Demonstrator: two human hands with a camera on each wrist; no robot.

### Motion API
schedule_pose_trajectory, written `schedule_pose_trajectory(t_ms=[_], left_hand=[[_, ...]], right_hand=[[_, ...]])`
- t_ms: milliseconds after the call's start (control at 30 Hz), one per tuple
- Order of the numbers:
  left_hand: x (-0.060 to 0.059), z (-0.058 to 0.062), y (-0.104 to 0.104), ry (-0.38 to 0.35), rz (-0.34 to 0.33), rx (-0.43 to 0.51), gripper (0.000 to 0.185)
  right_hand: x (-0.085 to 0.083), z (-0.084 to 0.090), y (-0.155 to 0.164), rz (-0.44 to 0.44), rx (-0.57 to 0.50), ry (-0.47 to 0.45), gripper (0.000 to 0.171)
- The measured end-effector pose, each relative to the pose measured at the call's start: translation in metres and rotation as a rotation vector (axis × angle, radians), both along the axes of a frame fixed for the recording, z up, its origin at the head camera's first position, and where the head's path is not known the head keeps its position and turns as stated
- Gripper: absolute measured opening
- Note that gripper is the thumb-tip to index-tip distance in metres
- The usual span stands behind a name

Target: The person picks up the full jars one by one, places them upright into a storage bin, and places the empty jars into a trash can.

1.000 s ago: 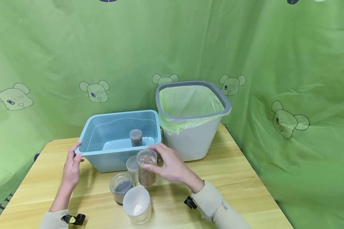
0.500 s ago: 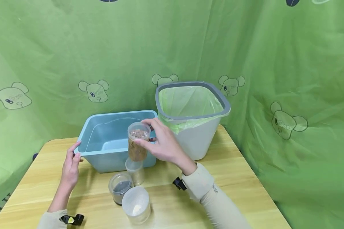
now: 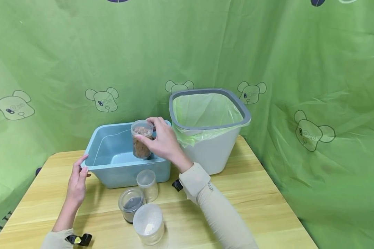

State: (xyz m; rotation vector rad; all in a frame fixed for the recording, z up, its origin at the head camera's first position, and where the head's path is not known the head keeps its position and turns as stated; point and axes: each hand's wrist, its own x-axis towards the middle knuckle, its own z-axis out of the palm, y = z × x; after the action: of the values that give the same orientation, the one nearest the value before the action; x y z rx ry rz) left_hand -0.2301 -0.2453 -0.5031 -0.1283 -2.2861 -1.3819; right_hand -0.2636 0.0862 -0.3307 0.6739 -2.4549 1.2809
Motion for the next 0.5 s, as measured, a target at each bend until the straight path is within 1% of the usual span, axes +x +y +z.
schedule_pose_trajectory(t_ms=[133,233,400,500], left_hand=[[0.0,-0.001,-0.001,0.003,-0.003,-0.004,0.049],[-0.001,-0.001,-0.001,-0.009,0.004,-0.008,0.048],[-0.001,-0.001,-0.001,-0.011,0.02,-0.015,0.048],[-0.002,-0.001,0.0,-0.003,0.009,-0.012,0.048]], right_hand=[[-0.011,-0.013,-0.004,-0.041,0.049,-0.007,0.059],[-0.017,-0.024,-0.005,-0.059,0.085,-0.022,0.06],[-0.023,-0.037,-0.008,-0.042,0.146,-0.061,0.062],[-0.026,-0.043,-0.01,-0.031,0.187,-0.087,0.063]])
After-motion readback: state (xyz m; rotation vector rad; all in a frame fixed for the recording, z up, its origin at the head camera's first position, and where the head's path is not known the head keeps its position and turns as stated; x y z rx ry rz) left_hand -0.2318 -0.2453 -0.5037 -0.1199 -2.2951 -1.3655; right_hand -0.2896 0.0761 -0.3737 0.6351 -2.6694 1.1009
